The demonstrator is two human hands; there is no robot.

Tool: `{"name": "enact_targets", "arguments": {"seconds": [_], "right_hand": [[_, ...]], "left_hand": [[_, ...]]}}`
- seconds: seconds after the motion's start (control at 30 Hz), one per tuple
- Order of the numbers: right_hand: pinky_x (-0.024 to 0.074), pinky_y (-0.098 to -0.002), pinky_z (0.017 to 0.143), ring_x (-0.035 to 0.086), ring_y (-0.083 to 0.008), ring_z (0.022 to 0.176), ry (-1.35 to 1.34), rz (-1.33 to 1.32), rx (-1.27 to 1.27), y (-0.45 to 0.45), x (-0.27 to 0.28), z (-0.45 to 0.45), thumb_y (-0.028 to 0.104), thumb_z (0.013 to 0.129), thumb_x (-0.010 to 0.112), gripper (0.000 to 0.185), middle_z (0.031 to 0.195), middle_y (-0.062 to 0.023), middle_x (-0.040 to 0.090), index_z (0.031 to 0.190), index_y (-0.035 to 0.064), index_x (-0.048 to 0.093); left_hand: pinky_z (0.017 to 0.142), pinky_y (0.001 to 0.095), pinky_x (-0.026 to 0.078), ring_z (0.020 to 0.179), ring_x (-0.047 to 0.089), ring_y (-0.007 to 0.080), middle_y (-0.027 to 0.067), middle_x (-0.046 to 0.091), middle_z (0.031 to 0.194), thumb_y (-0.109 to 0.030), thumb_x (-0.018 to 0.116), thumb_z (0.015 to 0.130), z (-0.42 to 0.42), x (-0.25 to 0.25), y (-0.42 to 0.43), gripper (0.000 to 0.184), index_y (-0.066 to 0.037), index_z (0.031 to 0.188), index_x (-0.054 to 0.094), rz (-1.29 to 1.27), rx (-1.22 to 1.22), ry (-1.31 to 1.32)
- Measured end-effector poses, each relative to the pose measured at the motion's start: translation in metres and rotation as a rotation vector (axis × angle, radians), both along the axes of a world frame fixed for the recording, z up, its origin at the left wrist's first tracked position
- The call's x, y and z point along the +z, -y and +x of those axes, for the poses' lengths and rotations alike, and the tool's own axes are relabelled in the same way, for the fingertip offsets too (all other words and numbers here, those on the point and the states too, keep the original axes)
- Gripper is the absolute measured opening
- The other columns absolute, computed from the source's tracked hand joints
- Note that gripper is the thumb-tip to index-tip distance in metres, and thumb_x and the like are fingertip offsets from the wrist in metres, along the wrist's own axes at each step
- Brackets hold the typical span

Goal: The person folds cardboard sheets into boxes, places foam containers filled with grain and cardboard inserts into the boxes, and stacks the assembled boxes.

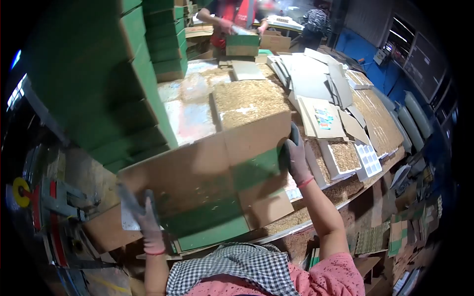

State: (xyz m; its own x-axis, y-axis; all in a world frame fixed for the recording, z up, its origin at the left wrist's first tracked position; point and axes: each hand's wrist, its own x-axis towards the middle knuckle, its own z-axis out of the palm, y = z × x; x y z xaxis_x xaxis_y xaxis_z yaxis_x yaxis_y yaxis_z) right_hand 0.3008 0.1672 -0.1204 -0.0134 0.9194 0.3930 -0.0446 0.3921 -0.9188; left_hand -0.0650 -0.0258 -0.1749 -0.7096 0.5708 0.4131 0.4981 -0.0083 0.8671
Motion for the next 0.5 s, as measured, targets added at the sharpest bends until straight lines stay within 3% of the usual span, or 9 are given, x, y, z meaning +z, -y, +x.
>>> {"name": "enact_targets", "arguments": {"seconds": [0.07, 0.1, 0.13, 0.2, 0.27, 0.33, 0.4, 0.43, 0.5], "right_hand": [[0.0434, -0.027, 0.088, 0.051, -0.0144, 0.099, -0.097, -0.04, -0.009, -0.007, -0.005, 0.007, 0.003, 0.086, 0.043, 0.042, 0.115, -0.0071, 0.055, 0.128, -0.0016, 0.045], [0.0435, -0.0258, 0.086, 0.051, -0.0124, 0.1, -0.152, -0.07, -0.013, -0.005, -0.018, 0.008, 0.004, 0.088, 0.048, 0.038, 0.114, -0.0065, 0.056, 0.125, -0.0014, 0.049], [0.0438, -0.0264, 0.086, 0.051, -0.0119, 0.099, -0.007, -0.192, -0.031, -0.011, -0.032, 0.007, 0.005, 0.088, 0.048, 0.038, 0.112, -0.0061, 0.056, 0.125, -0.0017, 0.049], [0.0425, -0.0286, 0.092, 0.051, -0.0154, 0.106, -0.022, -0.209, 0.134, -0.017, -0.048, 0.013, 0.007, 0.088, 0.05, 0.043, 0.119, -0.0087, 0.055, 0.13, -0.0032, 0.045], [0.0382, -0.0371, 0.103, 0.048, -0.0243, 0.12, 0.235, 0.328, -0.247, -0.003, 0.006, 0.003, 0.01, 0.088, 0.05, 0.036, 0.13, -0.0178, 0.05, 0.123, -0.0008, 0.052], [0.0304, -0.0494, 0.109, 0.042, -0.0308, 0.129, 0.591, 0.72, -0.257, 0.03, 0.063, -0.005, 0.018, 0.086, 0.056, 0.039, 0.136, -0.0199, 0.046, 0.121, 0.0014, 0.054], [0.0254, -0.0569, 0.11, 0.039, -0.0297, 0.131, 0.957, 0.746, -0.007, 0.052, 0.048, -0.032, 0.024, 0.081, 0.062, 0.035, 0.136, -0.0165, 0.046, 0.11, 0.0053, 0.058], [0.0254, -0.0569, 0.11, 0.039, -0.0297, 0.131, 0.952, 0.73, -0.022, 0.062, 0.034, -0.025, 0.024, 0.081, 0.062, 0.035, 0.136, -0.0165, 0.046, 0.11, 0.0053, 0.058], [0.0253, -0.0562, 0.11, 0.043, -0.028, 0.125, 0.909, 1.034, -0.02, 0.065, 0.014, -0.012, 0.036, 0.079, 0.064, 0.035, 0.127, -0.013, 0.05, 0.101, 0.0092, 0.058]], "left_hand": [[0.11, 0.0388, 0.027, 0.13, 0.038, 0.0308, 0.0209, 0.037, 0.142, -0.022, 0.076, 0.078, 0.006, 0.031, 0.003, 0.079, 0.004, 0.139, 0.033, -0.012, 0.11, -0.391], [0.109, 0.0398, 0.029, 0.127, 0.04, 0.0337, 0.0229, 0.04, 0.139, -0.025, 0.081, 0.073, 0.01, 0.046, 0.005, 0.083, 0.004, 0.138, 0.037, -0.01, 0.196, -0.58], [0.107, 0.0426, 0.03, 0.126, 0.041, 0.0355, 0.0221, 0.042, 0.137, -0.034, 0.077, 0.074, 0.028, 0.087, -0.001, 0.078, 0.001, 0.135, 0.042, -0.141, 0.083, -0.823], [0.105, 0.0481, 0.033, 0.123, 0.043, 0.039, 0.0206, 0.045, 0.133, -0.051, 0.07, 0.075, 0.064, 0.168, -0.011, 0.074, -0.004, 0.129, 0.052, -0.288, -0.207, -1.308], [0.1, 0.0465, 0.039, 0.117, 0.05, 0.0381, 0.0197, 0.05, 0.129, -0.047, 0.07, 0.076, 0.066, 0.153, -0.028, 0.068, -0.006, 0.127, 0.053, -0.567, -0.56, -1.038], [0.095, 0.0447, 0.043, 0.112, 0.054, 0.037, 0.0194, 0.054, 0.124, -0.044, 0.068, 0.079, 0.072, 0.165, -0.035, 0.063, -0.006, 0.126, 0.052, -0.62, -0.628, -0.95], [0.086, 0.0406, 0.049, 0.1, 0.062, 0.0355, 0.0172, 0.063, 0.111, -0.036, 0.062, 0.085, 0.053, 0.161, -0.047, 0.053, -0.006, 0.126, 0.05, -0.66, -0.74, -0.868], [0.087, 0.0416, 0.049, 0.1, 0.061, 0.0356, 0.0178, 0.063, 0.11, -0.033, 0.06, 0.087, 0.039, 0.162, -0.052, 0.048, -0.006, 0.126, 0.051, -0.69, -0.735, -0.827], [0.087, 0.0426, 0.048, 0.1, 0.061, 0.0358, 0.0184, 0.063, 0.109, -0.031, 0.058, 0.089, 0.033, 0.173, -0.069, 0.044, -0.007, 0.125, 0.052, -0.696, -0.723, -0.797]]}}
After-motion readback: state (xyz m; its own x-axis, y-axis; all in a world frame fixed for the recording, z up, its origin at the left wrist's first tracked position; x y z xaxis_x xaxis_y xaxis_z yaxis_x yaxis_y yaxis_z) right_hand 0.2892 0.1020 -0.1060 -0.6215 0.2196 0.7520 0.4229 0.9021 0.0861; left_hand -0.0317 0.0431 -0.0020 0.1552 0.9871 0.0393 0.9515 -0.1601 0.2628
